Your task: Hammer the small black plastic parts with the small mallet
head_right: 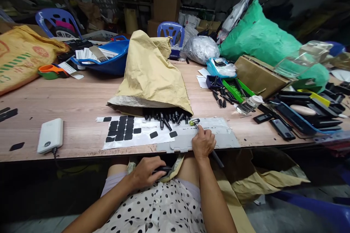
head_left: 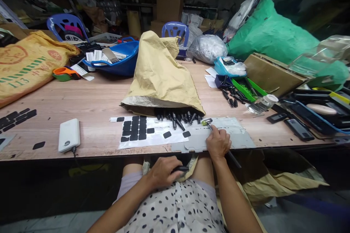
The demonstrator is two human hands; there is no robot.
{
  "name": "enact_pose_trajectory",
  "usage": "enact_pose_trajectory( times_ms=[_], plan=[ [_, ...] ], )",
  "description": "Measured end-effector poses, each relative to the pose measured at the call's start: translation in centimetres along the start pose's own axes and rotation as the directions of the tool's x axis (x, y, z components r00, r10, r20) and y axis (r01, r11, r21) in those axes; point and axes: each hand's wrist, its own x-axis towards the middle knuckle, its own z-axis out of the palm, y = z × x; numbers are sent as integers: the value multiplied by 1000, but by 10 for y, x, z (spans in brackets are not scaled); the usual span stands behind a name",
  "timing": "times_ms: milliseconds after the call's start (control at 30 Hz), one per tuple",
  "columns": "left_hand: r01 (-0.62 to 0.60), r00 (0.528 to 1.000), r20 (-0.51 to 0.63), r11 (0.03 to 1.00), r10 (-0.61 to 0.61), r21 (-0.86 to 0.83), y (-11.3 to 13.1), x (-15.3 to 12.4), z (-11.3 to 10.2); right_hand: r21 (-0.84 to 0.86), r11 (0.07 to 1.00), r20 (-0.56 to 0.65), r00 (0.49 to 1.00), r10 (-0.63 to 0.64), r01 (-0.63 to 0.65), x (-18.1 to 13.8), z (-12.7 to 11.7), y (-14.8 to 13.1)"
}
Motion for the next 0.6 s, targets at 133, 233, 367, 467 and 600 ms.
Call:
enact_pose_trajectory(
  times_ms=[133,233,367,467,600],
  plan=[
    [357,917,120,917,-381,180,-11,-10,15,18,1000,-27,1000,-6,6,0,4,2],
    [552,765,187,778,-616,301,-18,-5,13,18,1000,-42,999,-10,10,0,4,0],
    [528,739,270,779,-618,339,-7,0,2,-19,1000,-48,999,-14,13,0,3,-4],
    [401,876,240,908,-419,122,6,8,-11,-37,999,-66,998,-18,15,-1,4,-6],
    [325,926,-174,942,-335,-83,-1,40,-44,-44,999,-74,997,-21,18,-3,6,-7]
  ],
)
